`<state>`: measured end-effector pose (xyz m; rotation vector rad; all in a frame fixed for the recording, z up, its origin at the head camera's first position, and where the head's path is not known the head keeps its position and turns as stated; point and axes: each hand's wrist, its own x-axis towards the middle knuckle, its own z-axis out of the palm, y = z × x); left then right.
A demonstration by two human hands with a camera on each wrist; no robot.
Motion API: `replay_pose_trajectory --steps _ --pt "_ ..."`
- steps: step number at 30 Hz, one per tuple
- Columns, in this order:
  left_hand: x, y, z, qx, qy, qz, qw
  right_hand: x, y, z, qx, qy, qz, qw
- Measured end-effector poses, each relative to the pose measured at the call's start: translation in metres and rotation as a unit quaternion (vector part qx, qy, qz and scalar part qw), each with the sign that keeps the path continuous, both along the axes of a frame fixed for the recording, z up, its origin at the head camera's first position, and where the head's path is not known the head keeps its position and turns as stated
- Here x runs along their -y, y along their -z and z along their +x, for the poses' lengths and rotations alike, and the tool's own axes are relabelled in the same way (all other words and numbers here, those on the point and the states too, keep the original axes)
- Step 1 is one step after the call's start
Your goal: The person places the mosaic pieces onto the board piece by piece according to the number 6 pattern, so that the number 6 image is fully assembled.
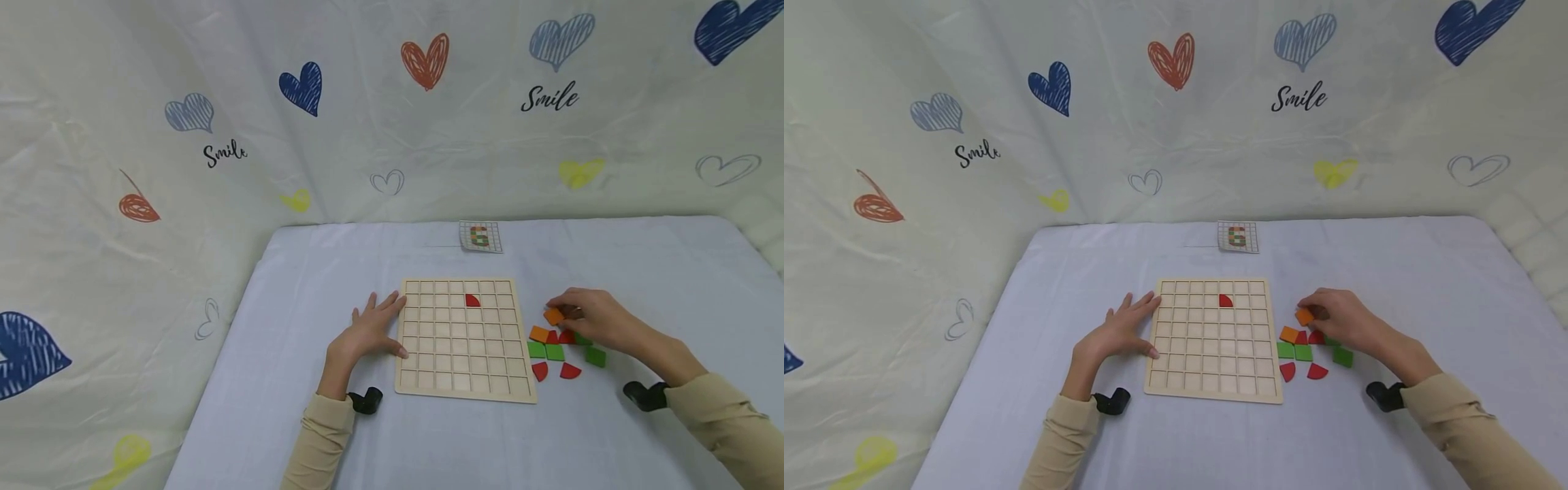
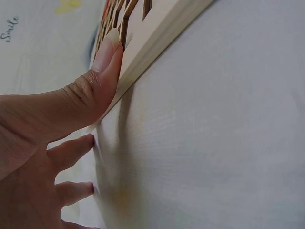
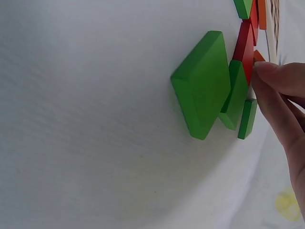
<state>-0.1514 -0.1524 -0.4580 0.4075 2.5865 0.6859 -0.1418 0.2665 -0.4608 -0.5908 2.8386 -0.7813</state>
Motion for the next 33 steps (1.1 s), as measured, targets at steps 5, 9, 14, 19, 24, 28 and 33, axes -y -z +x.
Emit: replay_pose_trajectory --steps 5,9,14,19,24,28,33 --pt "0.000 0.000 0.000 0.001 0.001 0.000 1.0000 0.001 0.000 0.001 -0.006 0.012 -0.026 0.9996" --pt "0.000 -0.001 0.001 0.002 -0.001 0.000 1.0000 0.006 -0.001 -0.001 0.003 0.034 -0.045 0.9984" --pt "-0.001 -0.001 0.001 0.003 -0.003 -0.003 1.0000 0.017 -0.004 -0.004 0.025 0.055 -0.062 0.9963" --pt "-0.001 -0.001 0.002 0.002 -0.003 -0.004 1.0000 0.028 -0.007 -0.007 0.042 0.066 -0.080 0.9937" --pt "-0.001 -0.002 0.002 0.000 0.001 -0.001 1.0000 0.035 -0.007 -0.010 0.052 0.066 -0.094 0.9920" --pt "0.001 -0.002 0.002 0.001 0.003 0.001 1.0000 0.041 -0.006 -0.012 0.062 0.067 -0.102 0.9906" --pt "0.002 -0.004 0.001 0.005 0.002 0.010 0.9999 0.049 -0.006 -0.015 0.067 0.063 -0.105 0.9902"
